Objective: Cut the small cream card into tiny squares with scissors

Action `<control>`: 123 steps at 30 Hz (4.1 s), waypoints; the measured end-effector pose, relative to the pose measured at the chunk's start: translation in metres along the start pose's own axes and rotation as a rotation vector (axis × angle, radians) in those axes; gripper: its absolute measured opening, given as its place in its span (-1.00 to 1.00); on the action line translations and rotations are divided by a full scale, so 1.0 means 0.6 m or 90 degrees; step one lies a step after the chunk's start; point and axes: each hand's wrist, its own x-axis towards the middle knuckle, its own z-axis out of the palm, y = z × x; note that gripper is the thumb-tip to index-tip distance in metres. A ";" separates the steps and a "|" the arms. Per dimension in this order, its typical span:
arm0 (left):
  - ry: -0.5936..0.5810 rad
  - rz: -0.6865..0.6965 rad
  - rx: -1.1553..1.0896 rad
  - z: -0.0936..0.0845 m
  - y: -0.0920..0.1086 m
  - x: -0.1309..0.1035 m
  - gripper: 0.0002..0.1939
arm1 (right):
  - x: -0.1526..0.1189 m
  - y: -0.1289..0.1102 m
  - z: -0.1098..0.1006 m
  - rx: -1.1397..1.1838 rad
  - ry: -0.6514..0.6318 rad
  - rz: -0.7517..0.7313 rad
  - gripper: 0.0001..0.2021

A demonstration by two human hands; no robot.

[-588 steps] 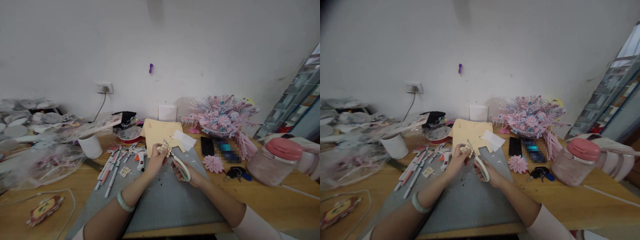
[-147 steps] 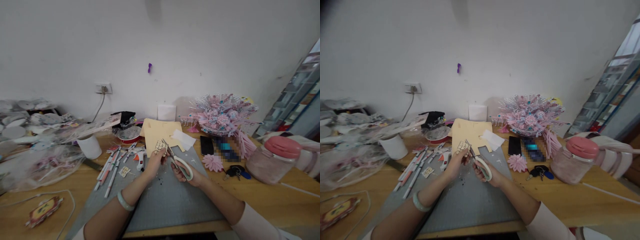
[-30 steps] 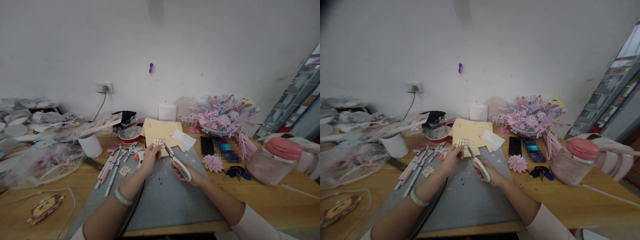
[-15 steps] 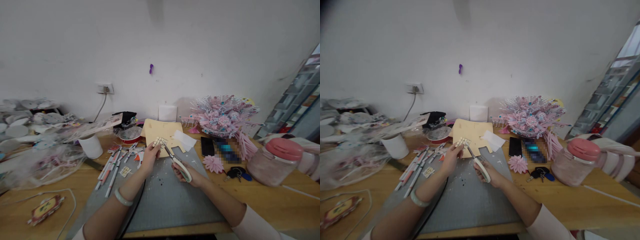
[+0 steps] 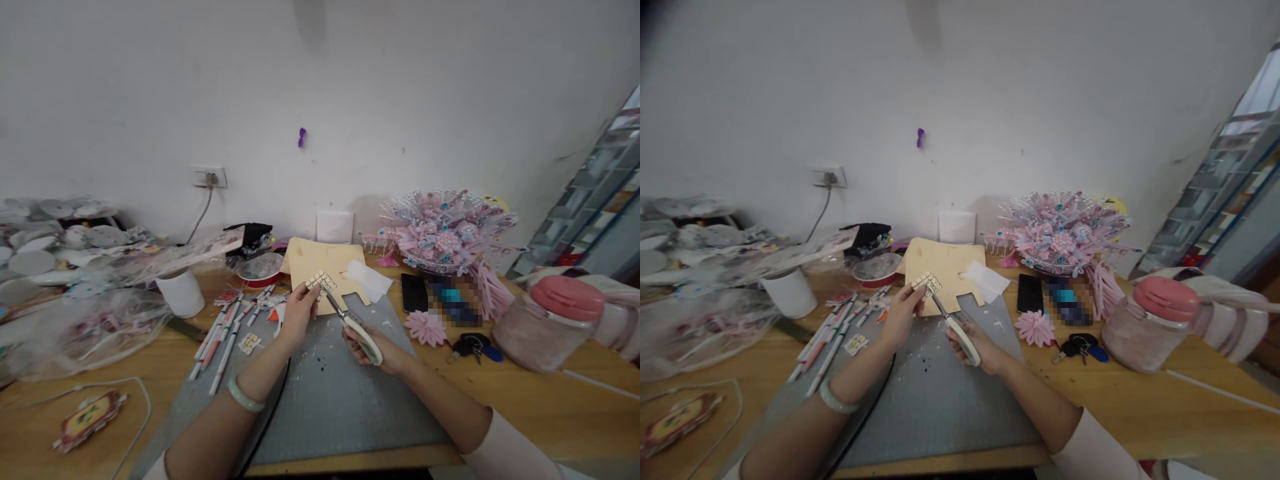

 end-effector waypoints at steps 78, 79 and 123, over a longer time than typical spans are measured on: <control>-0.126 -0.187 -0.089 0.020 0.021 -0.030 -0.78 | 0.006 0.004 -0.022 0.132 -0.135 0.048 -0.59; -0.128 -0.190 -0.093 0.022 0.021 -0.032 -0.77 | 0.006 0.005 -0.022 0.132 -0.138 0.045 -0.59; -0.242 -0.197 -0.007 0.023 0.006 -0.037 -0.50 | -0.001 -0.005 -0.015 0.103 -0.131 0.019 -0.54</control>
